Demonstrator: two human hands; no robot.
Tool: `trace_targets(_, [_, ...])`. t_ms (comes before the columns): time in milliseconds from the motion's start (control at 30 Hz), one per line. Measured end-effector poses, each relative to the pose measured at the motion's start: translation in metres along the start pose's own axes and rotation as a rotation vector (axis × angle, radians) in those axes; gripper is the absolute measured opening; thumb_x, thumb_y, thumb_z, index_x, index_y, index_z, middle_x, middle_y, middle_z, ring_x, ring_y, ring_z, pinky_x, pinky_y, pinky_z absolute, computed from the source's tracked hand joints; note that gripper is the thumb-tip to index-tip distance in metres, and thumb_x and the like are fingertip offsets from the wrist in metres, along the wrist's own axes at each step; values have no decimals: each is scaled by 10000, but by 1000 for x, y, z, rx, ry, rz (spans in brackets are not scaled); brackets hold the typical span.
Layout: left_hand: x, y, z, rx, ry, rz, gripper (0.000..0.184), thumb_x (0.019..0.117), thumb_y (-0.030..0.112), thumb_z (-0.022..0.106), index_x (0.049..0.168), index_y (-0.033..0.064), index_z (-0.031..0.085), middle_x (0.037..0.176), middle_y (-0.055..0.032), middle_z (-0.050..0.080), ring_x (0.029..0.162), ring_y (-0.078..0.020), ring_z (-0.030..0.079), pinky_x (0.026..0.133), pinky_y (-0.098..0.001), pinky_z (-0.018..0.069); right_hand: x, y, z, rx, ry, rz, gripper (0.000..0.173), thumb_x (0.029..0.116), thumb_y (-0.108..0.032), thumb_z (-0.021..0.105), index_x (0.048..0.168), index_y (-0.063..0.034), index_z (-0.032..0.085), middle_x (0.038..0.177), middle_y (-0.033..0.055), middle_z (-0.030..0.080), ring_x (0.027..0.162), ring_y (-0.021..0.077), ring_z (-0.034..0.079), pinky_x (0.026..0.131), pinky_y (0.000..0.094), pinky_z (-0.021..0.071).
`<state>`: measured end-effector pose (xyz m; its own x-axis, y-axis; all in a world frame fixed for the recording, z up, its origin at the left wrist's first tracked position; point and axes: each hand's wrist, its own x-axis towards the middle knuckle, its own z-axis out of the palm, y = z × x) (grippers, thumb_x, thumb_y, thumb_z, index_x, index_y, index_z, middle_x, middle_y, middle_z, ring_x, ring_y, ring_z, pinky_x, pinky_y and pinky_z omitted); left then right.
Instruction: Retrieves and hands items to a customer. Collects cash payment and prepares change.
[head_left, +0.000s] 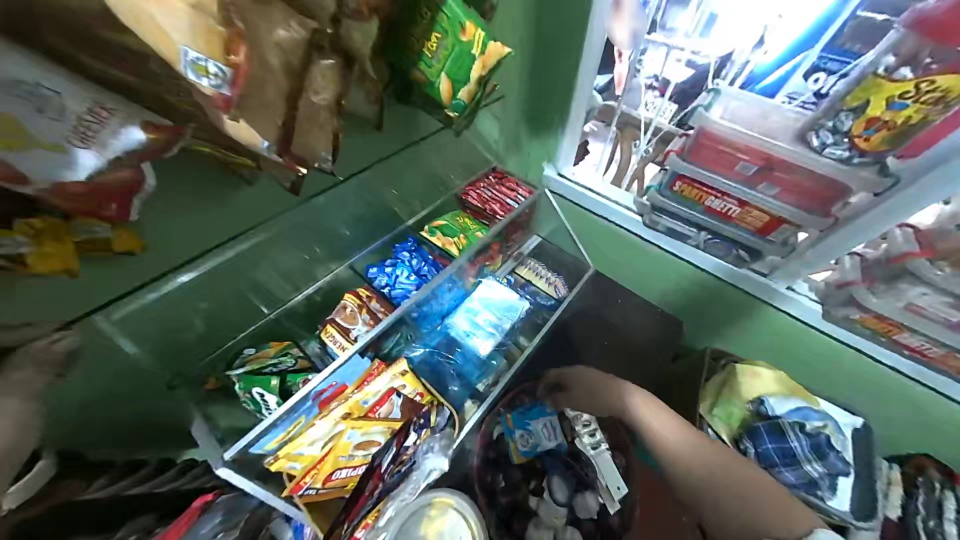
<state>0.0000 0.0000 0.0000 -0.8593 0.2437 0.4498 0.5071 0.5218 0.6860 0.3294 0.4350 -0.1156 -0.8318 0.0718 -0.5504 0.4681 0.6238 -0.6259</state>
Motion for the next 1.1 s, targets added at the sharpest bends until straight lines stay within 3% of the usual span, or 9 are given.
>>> trace_targets(167, [-6, 23, -6, 93, -26, 83, 279, 1025, 70, 559, 1096, -200, 574, 1018, -263, 621, 887, -143, 570, 873, -280, 481, 59, -68, -95, -166, 583, -24, 301, 1073, -297, 518, 1224, -119, 708, 1148, 168, 720, 1087, 368, 687, 933, 650, 523])
trace_targets(267, [-9, 37, -9, 169, -59, 58, 294, 1045, 127, 549, 1163, -139, 594, 1094, -251, 625, 955, -199, 599, 921, -364, 489, 113, -89, -146, -231, 819, -30, 272, 1057, -223, 530, 1228, -114, 711, 1230, 177, 695, 1164, 397, 653, 953, 641, 522])
trace_targets(367, [-12, 40, -15, 276, -74, 8, 315, 1055, 194, 567, 1182, -81, 650, 1121, -275, 672, 1003, -339, 666, 933, -536, 505, 156, -97, -179, -335, 837, 41, 270, 1047, -191, 526, 1238, -110, 698, 1273, 188, 679, 1216, 418, 629, 965, 652, 515])
trace_targets(433, [-13, 22, -19, 349, -80, -1, 320, 1060, 283, 563, 1182, 14, 687, 1100, -192, 706, 967, -291, 695, 898, -525, 543, 174, -100, -189, -364, 826, 125, 289, 1034, -247, 541, 1235, -112, 699, 1268, 205, 679, 1213, 451, 623, 931, 679, 520])
trace_targets(567, [-12, 10, -21, 375, -65, 26, 333, 1059, 317, 563, 1185, 38, 692, 1081, -164, 711, 932, -265, 696, 866, -505, 556, 186, -105, -198, -384, 778, 276, 459, 970, -461, 636, 1226, -87, 709, 1295, 253, 652, 1293, 511, 538, 926, 736, 476])
trace_targets(733, [-7, 11, -18, 358, -45, 106, 379, 1052, 295, 541, 1178, -36, 674, 1070, -240, 695, 932, -315, 683, 858, -521, 537, 187, -114, -203, -418, 754, 348, 390, 987, -374, 600, 1168, -50, 720, 1262, 280, 655, 1250, 519, 567, 889, 738, 481])
trace_targets(867, [-7, -19, -18, 364, -46, 97, 399, 1053, 374, 546, 1199, 27, 680, 1095, -160, 708, 972, -209, 693, 902, -430, 556, 185, -106, -191, -338, 925, 260, 368, 1020, -327, 533, 1222, -65, 695, 1241, 252, 675, 1232, 482, 597, 912, 689, 503])
trace_targets(1000, [-19, 8, -18, 425, -95, 95, 385, 1063, 311, 539, 1208, -16, 683, 1147, -214, 707, 1057, -283, 695, 964, -474, 539, 165, -92, -173, -12, 1055, 121, 409, 1087, -331, 427, 1369, -83, 588, 1224, 228, 687, 1139, 435, 667, 932, 650, 524])
trace_targets(1100, [-34, 11, -19, 469, -152, 176, 380, 1070, 297, 530, 1168, -34, 688, 1091, -238, 712, 1002, -323, 704, 916, -506, 553, 130, -81, -149, 383, 983, -52, 387, 1106, -268, 403, 1318, 12, 564, 1159, 223, 674, 1070, 342, 672, 940, 546, 530])
